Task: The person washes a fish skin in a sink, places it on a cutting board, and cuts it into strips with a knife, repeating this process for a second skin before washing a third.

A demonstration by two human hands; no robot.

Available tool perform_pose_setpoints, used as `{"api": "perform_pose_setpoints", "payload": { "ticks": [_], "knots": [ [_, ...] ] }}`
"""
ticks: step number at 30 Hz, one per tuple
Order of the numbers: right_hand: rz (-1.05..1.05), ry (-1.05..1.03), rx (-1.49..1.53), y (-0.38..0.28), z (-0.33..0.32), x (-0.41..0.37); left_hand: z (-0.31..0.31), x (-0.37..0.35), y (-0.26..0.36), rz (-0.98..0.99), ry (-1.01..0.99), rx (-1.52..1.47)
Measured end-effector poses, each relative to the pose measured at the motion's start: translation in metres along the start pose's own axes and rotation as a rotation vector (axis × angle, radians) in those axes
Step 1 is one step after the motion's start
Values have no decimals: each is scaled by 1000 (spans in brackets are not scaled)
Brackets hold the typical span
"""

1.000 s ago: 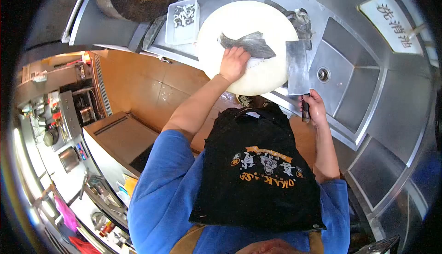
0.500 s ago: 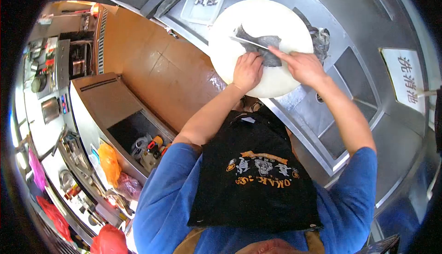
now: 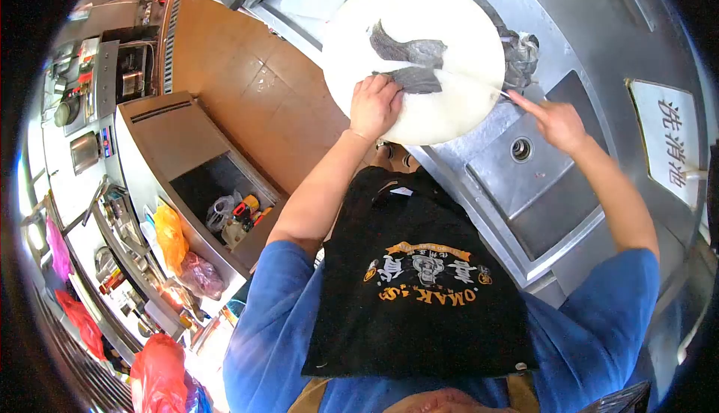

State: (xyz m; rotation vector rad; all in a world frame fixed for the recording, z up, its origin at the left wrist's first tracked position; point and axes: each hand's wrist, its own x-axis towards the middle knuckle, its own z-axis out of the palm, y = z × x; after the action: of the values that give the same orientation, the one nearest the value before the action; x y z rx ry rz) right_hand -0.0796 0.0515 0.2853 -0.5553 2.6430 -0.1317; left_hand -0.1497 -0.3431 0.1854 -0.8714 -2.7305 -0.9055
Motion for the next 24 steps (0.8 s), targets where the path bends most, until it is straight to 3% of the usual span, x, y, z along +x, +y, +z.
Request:
{"api": "perform_pose_setpoints", "payload": {
  "ticks": [4,7,8,11,12,16,21,24],
  "knots": [
    [119,54,108,-9,20,-52,-8,13,-3,-255,124,97],
    [260,24,224,-49,34,-61,-9,21,-16,-219,-82,158],
    [267,141,329,-61,47,-61,-12,25,-19,-170,-80,93],
    [399,182,442,-110,51,-56,-32,29,-19,-542,-293,-212],
    [456,103,478,-128,40,-49,-36,27,-27,-534,-314,-164],
    [392,140,396,-179,14,3,-46,20,-51,-553,-402,-38],
    [296,129,284,-203,-10,64,-55,25,-57,-554,-406,-16],
    [288,98,225,-194,10,68,-57,23,-60,-523,-397,31]
  ]
}}
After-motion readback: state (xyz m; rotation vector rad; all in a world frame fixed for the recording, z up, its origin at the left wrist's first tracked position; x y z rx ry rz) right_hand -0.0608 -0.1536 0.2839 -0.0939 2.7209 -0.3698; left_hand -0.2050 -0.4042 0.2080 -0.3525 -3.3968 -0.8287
